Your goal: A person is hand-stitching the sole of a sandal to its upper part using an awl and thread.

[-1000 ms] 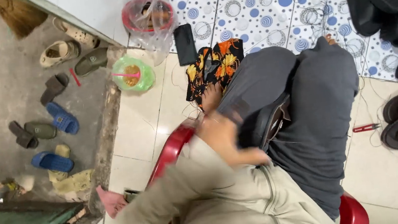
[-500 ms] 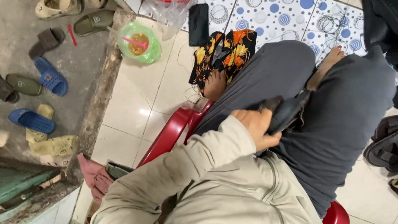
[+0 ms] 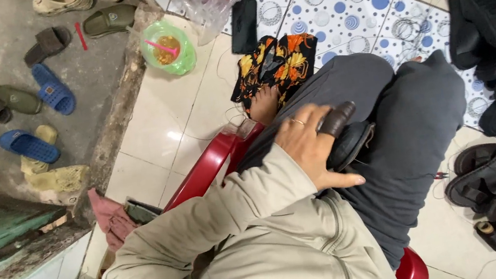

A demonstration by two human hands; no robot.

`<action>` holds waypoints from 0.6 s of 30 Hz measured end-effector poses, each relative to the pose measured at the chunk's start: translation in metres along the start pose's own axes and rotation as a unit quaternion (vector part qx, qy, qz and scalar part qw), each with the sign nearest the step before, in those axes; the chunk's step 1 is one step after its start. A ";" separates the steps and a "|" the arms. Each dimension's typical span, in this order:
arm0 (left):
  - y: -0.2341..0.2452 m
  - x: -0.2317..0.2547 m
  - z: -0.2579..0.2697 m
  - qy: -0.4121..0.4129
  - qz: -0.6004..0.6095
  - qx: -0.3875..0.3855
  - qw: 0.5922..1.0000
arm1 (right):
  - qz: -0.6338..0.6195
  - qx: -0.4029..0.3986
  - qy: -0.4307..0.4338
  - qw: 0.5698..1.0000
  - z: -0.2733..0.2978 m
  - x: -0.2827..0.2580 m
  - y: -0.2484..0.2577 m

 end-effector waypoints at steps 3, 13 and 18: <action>-0.052 -0.021 0.004 0.058 0.021 -0.120 0.991 | 0.018 0.005 -0.006 1.000 -0.008 -0.016 -0.018; -0.069 -0.042 -0.002 0.101 0.095 -0.286 0.948 | 0.095 0.019 0.038 0.995 -0.079 -0.050 -0.108; -0.059 -0.037 -0.005 0.095 0.108 -0.261 0.955 | 0.123 -0.008 0.063 0.990 -0.092 -0.048 -0.116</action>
Point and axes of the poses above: each hand's wrist, its own z-axis away from the middle knuckle, its own y-axis out of the back of the hand, x = y × z, the point moved 6 cm from there along -z, towards the middle knuckle, and after that the axes turned 7 degrees about -z, right-handed, at the moved point
